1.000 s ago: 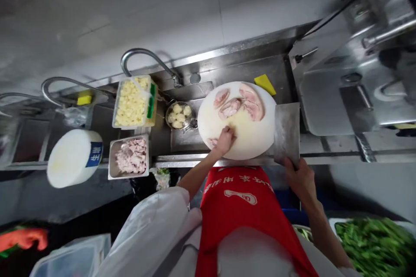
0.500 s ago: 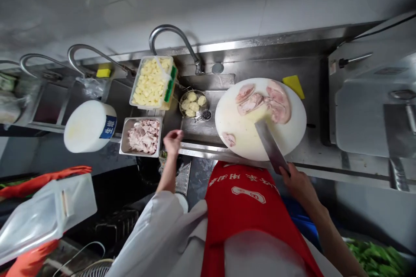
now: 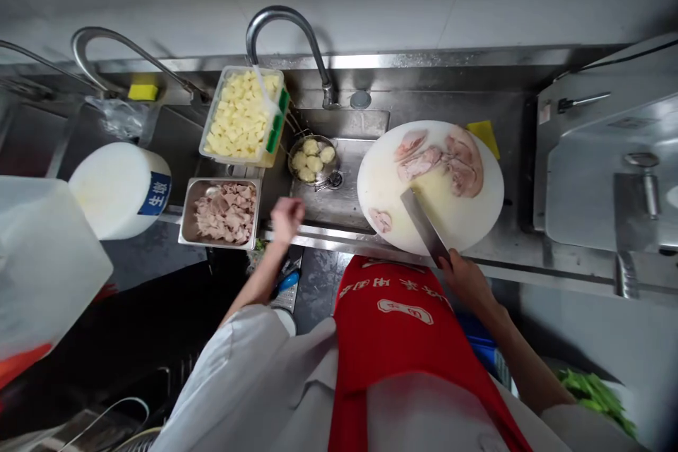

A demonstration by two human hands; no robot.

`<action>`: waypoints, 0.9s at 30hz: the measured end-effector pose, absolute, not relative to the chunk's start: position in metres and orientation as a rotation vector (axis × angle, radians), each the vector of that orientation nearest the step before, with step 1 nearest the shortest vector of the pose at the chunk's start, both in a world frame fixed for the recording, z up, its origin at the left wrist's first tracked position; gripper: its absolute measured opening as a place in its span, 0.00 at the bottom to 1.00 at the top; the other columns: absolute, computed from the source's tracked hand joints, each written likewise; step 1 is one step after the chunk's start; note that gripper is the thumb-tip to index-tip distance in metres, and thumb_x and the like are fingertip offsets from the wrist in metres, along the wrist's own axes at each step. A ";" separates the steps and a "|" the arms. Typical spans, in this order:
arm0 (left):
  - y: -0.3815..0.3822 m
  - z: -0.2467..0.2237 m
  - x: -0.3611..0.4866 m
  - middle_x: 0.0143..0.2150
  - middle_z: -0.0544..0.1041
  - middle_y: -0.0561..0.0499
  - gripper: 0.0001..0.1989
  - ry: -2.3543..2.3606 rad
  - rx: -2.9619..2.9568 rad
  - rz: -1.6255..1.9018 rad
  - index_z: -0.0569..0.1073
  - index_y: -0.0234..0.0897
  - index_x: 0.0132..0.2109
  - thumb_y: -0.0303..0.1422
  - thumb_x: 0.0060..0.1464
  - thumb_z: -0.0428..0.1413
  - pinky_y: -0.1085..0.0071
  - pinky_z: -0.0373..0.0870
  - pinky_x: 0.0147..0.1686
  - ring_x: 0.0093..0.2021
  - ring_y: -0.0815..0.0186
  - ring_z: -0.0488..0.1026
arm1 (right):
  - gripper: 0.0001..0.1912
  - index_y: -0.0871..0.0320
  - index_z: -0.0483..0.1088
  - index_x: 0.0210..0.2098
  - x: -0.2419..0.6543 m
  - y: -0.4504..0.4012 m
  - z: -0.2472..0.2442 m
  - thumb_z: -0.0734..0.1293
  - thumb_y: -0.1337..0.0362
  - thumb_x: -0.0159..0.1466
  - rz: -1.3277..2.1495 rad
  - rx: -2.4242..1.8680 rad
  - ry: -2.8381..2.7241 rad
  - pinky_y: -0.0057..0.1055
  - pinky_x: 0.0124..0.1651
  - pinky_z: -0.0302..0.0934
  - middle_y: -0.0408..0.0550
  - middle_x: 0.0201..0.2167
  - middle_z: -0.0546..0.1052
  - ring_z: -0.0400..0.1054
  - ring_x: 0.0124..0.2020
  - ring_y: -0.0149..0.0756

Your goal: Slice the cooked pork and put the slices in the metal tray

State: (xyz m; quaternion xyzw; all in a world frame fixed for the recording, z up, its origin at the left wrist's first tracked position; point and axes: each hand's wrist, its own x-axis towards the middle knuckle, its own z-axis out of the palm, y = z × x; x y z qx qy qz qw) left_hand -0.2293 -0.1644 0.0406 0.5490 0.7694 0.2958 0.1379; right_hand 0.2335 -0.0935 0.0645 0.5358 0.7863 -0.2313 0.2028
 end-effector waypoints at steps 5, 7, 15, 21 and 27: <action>-0.118 -0.012 -0.080 0.56 0.69 0.43 0.17 1.529 1.952 0.728 0.71 0.40 0.57 0.34 0.63 0.54 0.60 0.69 0.58 0.56 0.60 0.68 | 0.11 0.58 0.63 0.42 0.239 -0.096 0.061 0.55 0.59 0.73 -0.657 1.545 2.210 0.31 0.29 0.41 0.51 0.31 0.78 0.72 0.30 0.39; -0.105 -0.023 -0.054 0.56 0.68 0.42 0.17 1.486 1.946 0.738 0.69 0.41 0.59 0.35 0.65 0.50 0.57 0.67 0.59 0.58 0.59 0.66 | 0.11 0.58 0.64 0.44 0.245 -0.097 0.063 0.55 0.58 0.72 -0.633 1.565 2.194 0.31 0.29 0.42 0.52 0.31 0.78 0.72 0.30 0.40; -0.076 -0.025 -0.009 0.51 0.71 0.44 0.14 1.412 1.922 0.905 0.72 0.45 0.55 0.39 0.64 0.53 0.61 0.71 0.55 0.54 0.60 0.71 | 0.16 0.60 0.63 0.50 0.263 -0.099 0.071 0.50 0.59 0.74 -0.637 1.520 2.139 0.30 0.31 0.50 0.55 0.31 0.79 0.75 0.32 0.44; -0.067 -0.028 0.011 0.43 0.73 0.44 0.13 1.529 1.929 0.894 0.75 0.39 0.47 0.36 0.67 0.47 0.61 0.71 0.48 0.46 0.61 0.71 | 0.14 0.61 0.61 0.51 0.266 -0.098 0.081 0.54 0.60 0.72 -0.694 1.370 2.163 0.30 0.34 0.57 0.56 0.33 0.79 0.76 0.34 0.44; -0.064 -0.029 0.015 0.42 0.73 0.44 0.13 1.584 2.006 0.800 0.75 0.39 0.45 0.35 0.67 0.46 0.61 0.70 0.47 0.44 0.60 0.69 | 0.18 0.64 0.58 0.58 0.276 -0.101 0.096 0.54 0.65 0.70 -0.713 1.270 2.129 0.32 0.37 0.59 0.57 0.33 0.79 0.76 0.36 0.45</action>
